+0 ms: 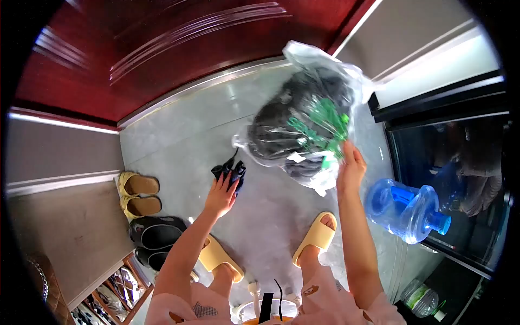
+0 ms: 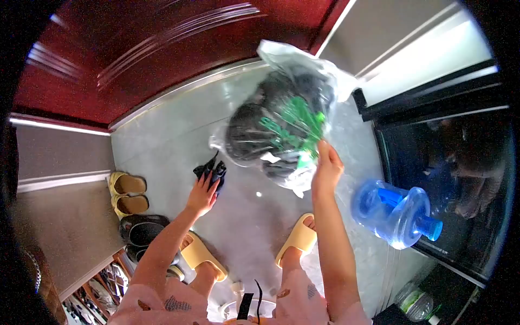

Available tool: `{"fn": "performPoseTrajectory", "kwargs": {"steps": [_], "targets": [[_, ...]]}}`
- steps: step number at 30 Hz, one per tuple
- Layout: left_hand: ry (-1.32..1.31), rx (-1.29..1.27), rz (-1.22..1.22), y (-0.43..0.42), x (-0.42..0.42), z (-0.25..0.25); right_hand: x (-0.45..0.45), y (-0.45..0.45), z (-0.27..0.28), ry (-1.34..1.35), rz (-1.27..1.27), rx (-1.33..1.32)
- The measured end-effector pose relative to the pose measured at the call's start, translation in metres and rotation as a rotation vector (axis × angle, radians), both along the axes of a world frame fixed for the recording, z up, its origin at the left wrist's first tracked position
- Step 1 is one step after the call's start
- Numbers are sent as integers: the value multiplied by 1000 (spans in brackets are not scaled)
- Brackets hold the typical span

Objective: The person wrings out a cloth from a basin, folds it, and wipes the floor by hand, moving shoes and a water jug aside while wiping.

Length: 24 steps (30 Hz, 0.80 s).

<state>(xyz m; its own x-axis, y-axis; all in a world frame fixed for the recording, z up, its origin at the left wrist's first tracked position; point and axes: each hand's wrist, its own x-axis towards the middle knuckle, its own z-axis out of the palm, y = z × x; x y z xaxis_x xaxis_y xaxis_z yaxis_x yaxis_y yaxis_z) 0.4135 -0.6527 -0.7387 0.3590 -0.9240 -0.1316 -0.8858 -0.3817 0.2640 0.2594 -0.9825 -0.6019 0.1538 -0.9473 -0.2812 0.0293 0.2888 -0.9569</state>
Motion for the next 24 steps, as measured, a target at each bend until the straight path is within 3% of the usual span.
{"fn": "performPoseTrajectory", "kwargs": {"steps": [3, 7, 9, 13, 16, 19, 23, 24], "targets": [[-18, -12, -22, 42, -10, 1, 71, 43, 11, 33, 247, -65], [-13, -29, 39, 69, -34, 2, 160, 117, -25, -209, 483, -53], [37, 67, 101, 66, -55, -2, 196, 157, -48, -177, 540, 61], [121, 200, 11, 43, -84, -9, 240, 233, -89, -172, 478, 15], [35, 18, -34, 31, -102, -33, 237, 239, -79, 25, 604, 81], [-27, 17, -117, 13, -100, -34, 233, 218, -87, -229, 775, 230], [-1, 65, -113, -26, -64, -18, 147, 178, -79, 153, 1055, -232], [-10, 48, -59, -42, -52, -17, 109, 161, -77, 215, 1108, -105]]}}
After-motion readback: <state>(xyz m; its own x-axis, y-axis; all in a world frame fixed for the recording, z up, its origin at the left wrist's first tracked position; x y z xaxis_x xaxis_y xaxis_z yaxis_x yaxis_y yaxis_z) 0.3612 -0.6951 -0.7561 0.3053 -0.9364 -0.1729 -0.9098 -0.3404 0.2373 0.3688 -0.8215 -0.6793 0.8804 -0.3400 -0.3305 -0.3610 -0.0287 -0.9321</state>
